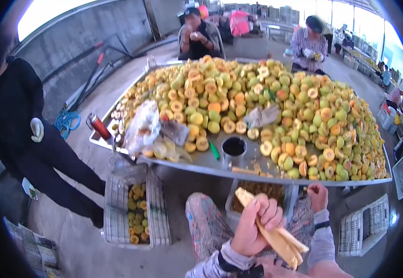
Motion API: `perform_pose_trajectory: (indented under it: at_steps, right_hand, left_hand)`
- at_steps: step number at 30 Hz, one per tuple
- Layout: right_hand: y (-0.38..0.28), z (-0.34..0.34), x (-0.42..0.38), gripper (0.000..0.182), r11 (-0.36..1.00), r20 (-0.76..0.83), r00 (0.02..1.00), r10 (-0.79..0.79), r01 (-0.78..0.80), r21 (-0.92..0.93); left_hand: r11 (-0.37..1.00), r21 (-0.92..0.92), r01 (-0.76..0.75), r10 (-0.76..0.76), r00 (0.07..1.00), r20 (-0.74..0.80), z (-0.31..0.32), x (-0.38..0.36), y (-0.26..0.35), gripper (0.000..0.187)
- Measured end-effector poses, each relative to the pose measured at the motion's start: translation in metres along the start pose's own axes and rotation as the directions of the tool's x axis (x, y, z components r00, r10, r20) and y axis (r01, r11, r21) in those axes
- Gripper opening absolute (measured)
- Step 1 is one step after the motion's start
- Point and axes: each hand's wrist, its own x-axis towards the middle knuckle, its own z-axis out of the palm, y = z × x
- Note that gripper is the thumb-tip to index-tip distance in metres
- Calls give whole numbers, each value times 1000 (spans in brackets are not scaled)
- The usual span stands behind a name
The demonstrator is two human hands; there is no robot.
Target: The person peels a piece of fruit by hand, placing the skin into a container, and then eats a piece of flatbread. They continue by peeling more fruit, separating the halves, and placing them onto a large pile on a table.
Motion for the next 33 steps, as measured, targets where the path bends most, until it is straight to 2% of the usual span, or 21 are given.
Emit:
perform_pose_trajectory:
  at_steps: [2,3,5,7,10,12,14,16,18,19,22,25,26,29,30,31,32,33]
  right_hand:
    - [-2,-3,1,4,995,-84,994,-70,63,-82]
    - [-12,-6,-2,4,999,-36,999,12,-13,-30]
    - [-4,-4,0,4,999,-39,999,-5,4,-37]
    - [0,-2,1,4,1000,-18,1000,9,-9,-26]
    - [-3,-7,0,7,999,-4,999,50,-50,-17]
    - [1,-5,4,6,1000,-2,1000,-4,4,-5]
    - [-3,-8,-1,7,998,13,1000,10,-9,-63]
    - [-4,-5,-3,9,999,0,1000,13,-13,-52]
    - [-2,-7,-3,10,998,15,999,28,-29,64]
    - [-2,-7,-1,10,998,16,999,28,-29,63]
    - [2,-6,-2,10,999,34,999,29,-30,24]
    - [-12,-6,-3,7,993,-16,1000,-24,22,-116]
    - [-18,-7,-3,6,995,-10,999,42,-43,-94]
    - [0,-6,2,6,996,-22,1000,-19,17,-86]
    - [-6,-4,1,6,995,-20,1000,-19,17,-95]
    - [-9,0,2,6,995,-24,999,-45,47,85]
    - [-9,0,3,6,996,-14,999,-36,37,78]
    - [-5,-1,5,5,999,-47,998,-39,38,-22]
  left_hand:
    - [998,56,-25,25,1000,0,8,2,-1,36]
    - [999,45,-16,16,1000,0,8,0,0,36]
    - [999,40,-19,17,999,44,0,2,1,35]
    - [1000,-22,-12,13,1000,22,0,4,2,35]
    - [999,17,-36,35,999,16,-1,1,2,35]
    - [999,14,-43,42,999,28,-4,4,5,35]
    - [999,-14,-42,42,999,9,-6,1,1,35]
    - [999,-13,-46,46,999,7,-6,2,4,35]
    - [999,-11,-50,50,999,4,-7,1,5,35]
    - [999,-11,-54,54,999,4,-8,1,4,35]
    - [998,-17,-66,66,998,9,-8,1,6,35]
    - [997,-27,-72,72,997,8,-9,1,6,34]
    - [996,-17,-84,84,996,-21,-8,1,6,35]
    - [997,-28,-68,68,998,11,-17,3,9,36]
    - [997,-15,-70,69,997,-33,-12,5,11,36]
    - [997,-3,-83,83,996,-17,-10,9,15,36]
    - [996,-9,-91,91,996,-23,-11,8,13,35]
    - [993,5,-116,116,993,-12,-13,7,12,35]
